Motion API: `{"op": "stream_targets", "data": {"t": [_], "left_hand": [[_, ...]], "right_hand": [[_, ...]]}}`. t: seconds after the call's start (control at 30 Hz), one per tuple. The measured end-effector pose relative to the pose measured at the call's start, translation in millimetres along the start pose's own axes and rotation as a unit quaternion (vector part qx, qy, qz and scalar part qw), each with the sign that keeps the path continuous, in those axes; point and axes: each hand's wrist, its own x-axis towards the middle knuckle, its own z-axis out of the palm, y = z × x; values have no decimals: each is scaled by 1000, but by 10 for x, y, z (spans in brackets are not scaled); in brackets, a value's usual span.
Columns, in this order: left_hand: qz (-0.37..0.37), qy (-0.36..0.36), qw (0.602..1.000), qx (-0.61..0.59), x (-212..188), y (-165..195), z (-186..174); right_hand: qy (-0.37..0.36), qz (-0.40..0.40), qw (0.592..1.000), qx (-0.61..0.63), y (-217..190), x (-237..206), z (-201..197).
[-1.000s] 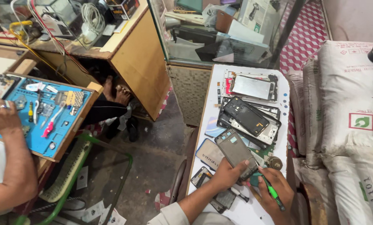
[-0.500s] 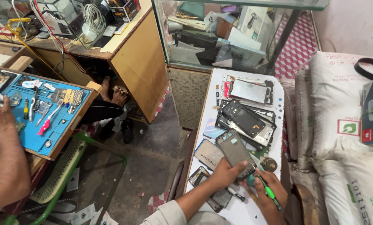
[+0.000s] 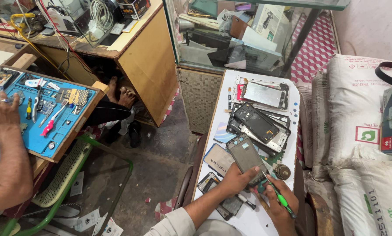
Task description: The person holds a phone midframe in one hand and uses a green-handled screwdriver to pry and unscrew along the edge of the phone housing, working on it over a table covered with disassembled phone parts, occasionally repositioning the phone to work on different edges.
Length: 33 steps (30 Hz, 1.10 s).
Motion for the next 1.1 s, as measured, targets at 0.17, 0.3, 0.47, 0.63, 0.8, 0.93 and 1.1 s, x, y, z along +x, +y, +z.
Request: {"op": "stream_targets", "data": {"t": [0.17,0.3,0.47,0.63,0.8,0.93,1.1], "left_hand": [[-2,7,1000,10,-3,6,-2],[9,2,1000,11,-14,10,0],[-3,16,999,34,-27,39,-1],[-1,-9,1000,6,-10,45,6],[10,-1,1000,12,17,16,11],[8,-6,1000,1,15,1,-6],[9,-6,1000,10,2,-7,-24]], "right_hand": [[-24,-46,997,-55,-48,13,-25],[-20,25,998,45,-27,-14,-17],[-14,-61,996,-65,42,-30,-15],[-2,40,999,8,75,-28,-28],[-13,2,999,-33,57,-11,-46],[-7,14,999,-37,55,2,-63],[-14,31,999,-4,92,-5,-64]]}}
